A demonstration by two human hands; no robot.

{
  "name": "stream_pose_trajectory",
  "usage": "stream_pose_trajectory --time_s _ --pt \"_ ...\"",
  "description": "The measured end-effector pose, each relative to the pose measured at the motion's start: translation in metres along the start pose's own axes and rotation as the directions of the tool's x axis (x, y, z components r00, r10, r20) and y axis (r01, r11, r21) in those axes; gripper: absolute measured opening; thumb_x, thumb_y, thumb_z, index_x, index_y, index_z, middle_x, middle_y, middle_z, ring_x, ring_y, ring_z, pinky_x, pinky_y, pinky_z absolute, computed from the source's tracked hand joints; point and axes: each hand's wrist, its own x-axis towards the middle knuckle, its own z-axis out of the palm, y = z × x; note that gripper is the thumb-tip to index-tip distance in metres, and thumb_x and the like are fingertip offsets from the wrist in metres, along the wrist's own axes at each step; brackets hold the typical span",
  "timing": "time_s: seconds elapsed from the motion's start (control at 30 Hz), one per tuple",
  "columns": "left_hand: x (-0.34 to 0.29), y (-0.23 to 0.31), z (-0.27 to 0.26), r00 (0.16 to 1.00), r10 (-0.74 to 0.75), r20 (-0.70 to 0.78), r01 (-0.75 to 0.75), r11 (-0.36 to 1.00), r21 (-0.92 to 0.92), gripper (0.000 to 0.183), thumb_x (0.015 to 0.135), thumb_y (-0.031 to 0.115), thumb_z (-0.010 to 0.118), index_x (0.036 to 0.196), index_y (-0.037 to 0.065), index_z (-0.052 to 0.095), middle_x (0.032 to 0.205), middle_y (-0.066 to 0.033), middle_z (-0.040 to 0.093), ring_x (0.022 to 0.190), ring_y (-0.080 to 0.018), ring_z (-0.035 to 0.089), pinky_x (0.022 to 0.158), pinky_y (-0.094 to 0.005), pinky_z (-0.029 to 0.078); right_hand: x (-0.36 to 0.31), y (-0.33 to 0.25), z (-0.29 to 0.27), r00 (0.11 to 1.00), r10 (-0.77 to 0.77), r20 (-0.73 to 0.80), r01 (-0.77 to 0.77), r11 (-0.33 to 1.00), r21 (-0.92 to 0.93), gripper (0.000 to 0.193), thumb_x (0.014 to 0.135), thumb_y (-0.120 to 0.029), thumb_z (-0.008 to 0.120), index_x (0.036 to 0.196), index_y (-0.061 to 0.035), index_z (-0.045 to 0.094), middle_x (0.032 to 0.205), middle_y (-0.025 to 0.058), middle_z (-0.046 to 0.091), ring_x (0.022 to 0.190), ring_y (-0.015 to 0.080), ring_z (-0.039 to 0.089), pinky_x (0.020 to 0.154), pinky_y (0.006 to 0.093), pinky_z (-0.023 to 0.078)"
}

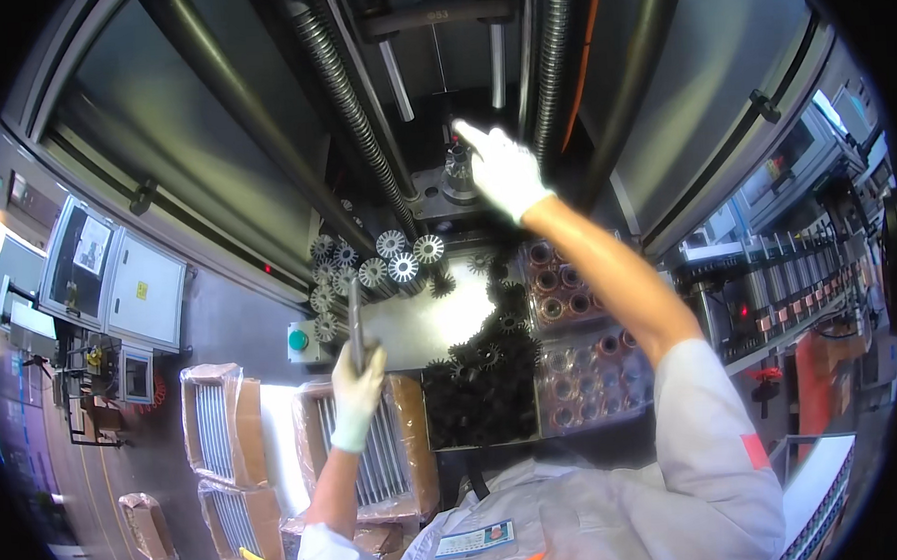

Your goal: The person takes metal gears from a box, places them into a vertical press machine to assemble them with a rod, and then uses a handheld air nozzle to clean the machine. The person then moves to a large tray of components and writes notes on a clipboard while looking at the parts.

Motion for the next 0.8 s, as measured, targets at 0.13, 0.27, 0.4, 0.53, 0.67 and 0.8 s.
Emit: stream_pose_trajectory --time_s 0.13,0.27,0.4,0.53,0.67,0.8 --pt "0.065 0.051 0.068 0.987 0.133 0.087 -0.127 0.989 -0.073 0.021 0.095 0.018 0.067 0.110 0.003 0.067 0.072 0.0085 0.048 0.059 -0.0009 0.039 0.051 -0.0188 0.029 -0.016 0.026 0.014 0.989 -0.121 0.088 0.130 0.986 -0.102 0.048 0.092 -0.015 0.047 0.139 -0.0219 0.053 0.100 0.0175 0.065 0.087 0.0344 0.068 0.080 0.0431 0.055" --pt "0.134 0.089 0.127 0.922 0.367 0.125 -0.347 0.925 -0.152 0.021 0.095 0.019 0.065 0.107 0.002 0.068 0.072 0.0045 0.056 0.059 -0.0024 0.046 0.052 -0.0210 0.037 -0.017 0.033 0.003 0.987 -0.129 0.092 0.115 0.983 0.145 0.045 0.094 -0.017 0.047 0.138 -0.0193 0.054 0.103 0.0173 0.064 0.098 0.0358 0.064 0.089 0.0455 0.052" --pt "0.169 0.149 0.161 0.894 0.424 0.144 -0.374 0.884 -0.281 0.024 0.096 0.019 0.064 0.111 0.002 0.067 0.074 0.0031 0.058 0.062 -0.0033 0.048 0.055 -0.0216 0.040 -0.077 0.042 -0.057 0.980 -0.183 0.077 0.154 0.945 0.289 0.039 0.095 -0.020 0.053 0.134 -0.0176 0.057 0.097 0.0172 0.062 0.092 0.0373 0.063 0.084 0.0475 0.051" --pt "0.192 0.185 0.190 0.861 0.501 0.084 -0.441 0.819 -0.366 0.017 0.097 0.021 0.063 0.097 0.004 0.062 0.070 0.0046 0.053 0.057 -0.0032 0.045 0.050 -0.0215 0.038 -0.172 0.098 -0.110 0.944 -0.217 0.248 0.185 0.972 0.146 0.031 0.093 -0.016 0.060 0.123 -0.0138 0.064 0.094 0.0138 0.062 0.085 0.0358 0.064 0.076 0.0454 0.052" --pt "0.246 0.194 0.198 0.781 0.617 -0.096 -0.603 0.706 -0.372 0.031 0.096 0.030 0.065 0.074 0.014 0.050 0.057 0.0084 0.043 0.042 -0.0026 0.035 0.038 -0.0209 0.028 -0.254 0.134 -0.146 0.946 -0.020 0.324 -0.032 0.988 0.154 0.026 0.092 -0.015 0.061 0.117 -0.0114 0.068 0.090 0.0143 0.065 0.083 0.0332 0.065 0.075 0.0434 0.052" --pt "0.237 0.231 0.203 0.861 0.502 0.077 -0.417 0.785 -0.458 0.044 0.095 0.036 0.066 0.065 0.014 0.042 0.052 0.0049 0.038 0.040 -0.0068 0.035 0.038 -0.0251 0.025 -0.315 0.146 -0.190 0.875 0.233 0.426 -0.317 0.938 0.140 0.026 0.092 -0.012 0.062 0.117 -0.0053 0.067 0.093 0.0154 0.069 0.089 0.0297 0.068 0.079 0.0384 0.053"
